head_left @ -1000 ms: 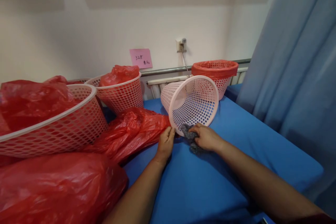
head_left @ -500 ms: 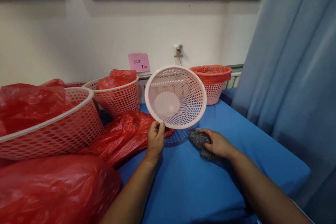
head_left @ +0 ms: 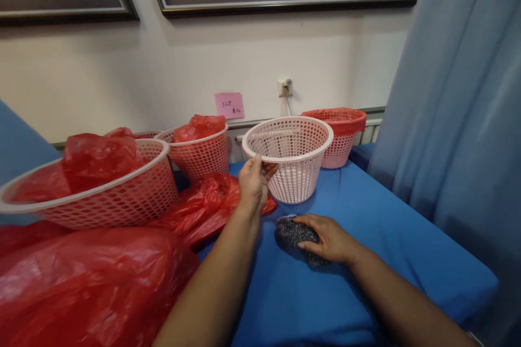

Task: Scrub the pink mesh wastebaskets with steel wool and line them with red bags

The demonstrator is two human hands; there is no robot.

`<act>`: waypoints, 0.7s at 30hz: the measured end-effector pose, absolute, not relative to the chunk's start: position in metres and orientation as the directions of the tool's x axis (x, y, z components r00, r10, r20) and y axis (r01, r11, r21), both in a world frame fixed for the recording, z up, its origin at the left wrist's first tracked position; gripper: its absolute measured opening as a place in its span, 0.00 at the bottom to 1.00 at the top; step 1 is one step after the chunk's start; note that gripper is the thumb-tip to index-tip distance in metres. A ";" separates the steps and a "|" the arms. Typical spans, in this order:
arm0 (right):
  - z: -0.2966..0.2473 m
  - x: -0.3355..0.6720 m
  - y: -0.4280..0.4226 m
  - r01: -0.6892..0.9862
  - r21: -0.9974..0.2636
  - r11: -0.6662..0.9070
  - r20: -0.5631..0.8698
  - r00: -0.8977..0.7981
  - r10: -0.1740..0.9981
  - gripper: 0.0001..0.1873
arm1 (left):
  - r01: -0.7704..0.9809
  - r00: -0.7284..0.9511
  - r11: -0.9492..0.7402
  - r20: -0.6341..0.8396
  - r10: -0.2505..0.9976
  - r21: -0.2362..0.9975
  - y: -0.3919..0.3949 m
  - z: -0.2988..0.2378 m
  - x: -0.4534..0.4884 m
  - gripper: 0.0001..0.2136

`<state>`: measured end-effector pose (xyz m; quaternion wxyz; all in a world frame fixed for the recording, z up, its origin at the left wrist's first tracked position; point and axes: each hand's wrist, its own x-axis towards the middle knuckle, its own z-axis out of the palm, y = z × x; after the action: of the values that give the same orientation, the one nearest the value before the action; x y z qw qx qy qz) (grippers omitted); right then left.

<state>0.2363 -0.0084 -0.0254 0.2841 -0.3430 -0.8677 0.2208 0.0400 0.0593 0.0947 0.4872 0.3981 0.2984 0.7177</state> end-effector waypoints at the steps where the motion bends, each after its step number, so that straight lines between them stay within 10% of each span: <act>1: -0.025 0.233 -0.011 0.463 -0.559 0.687 0.344 -0.625 0.701 0.28 | -0.461 -0.205 -0.335 0.269 0.941 0.821 0.063 0.097 0.044 0.16; 8: -0.038 0.216 -0.020 0.592 -0.382 0.710 0.296 -0.649 0.701 0.26 | -0.408 -0.154 -0.228 0.180 0.972 0.884 0.054 0.082 0.062 0.11; 18: -0.028 0.185 0.003 0.487 -0.423 0.764 0.661 -0.410 0.628 0.18 | -0.243 -0.243 -0.114 0.054 0.969 0.963 -0.036 -0.026 0.013 0.07; 21: -0.005 0.130 0.014 0.507 -0.416 0.755 0.568 -0.504 0.651 0.20 | -0.244 -0.343 -0.112 0.022 0.939 0.963 -0.030 -0.042 0.000 0.06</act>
<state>0.1299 0.0142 -0.0049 0.3679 -0.3360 -0.8615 0.0980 0.0000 -0.0295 -0.0418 0.4508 0.3542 0.4909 0.6560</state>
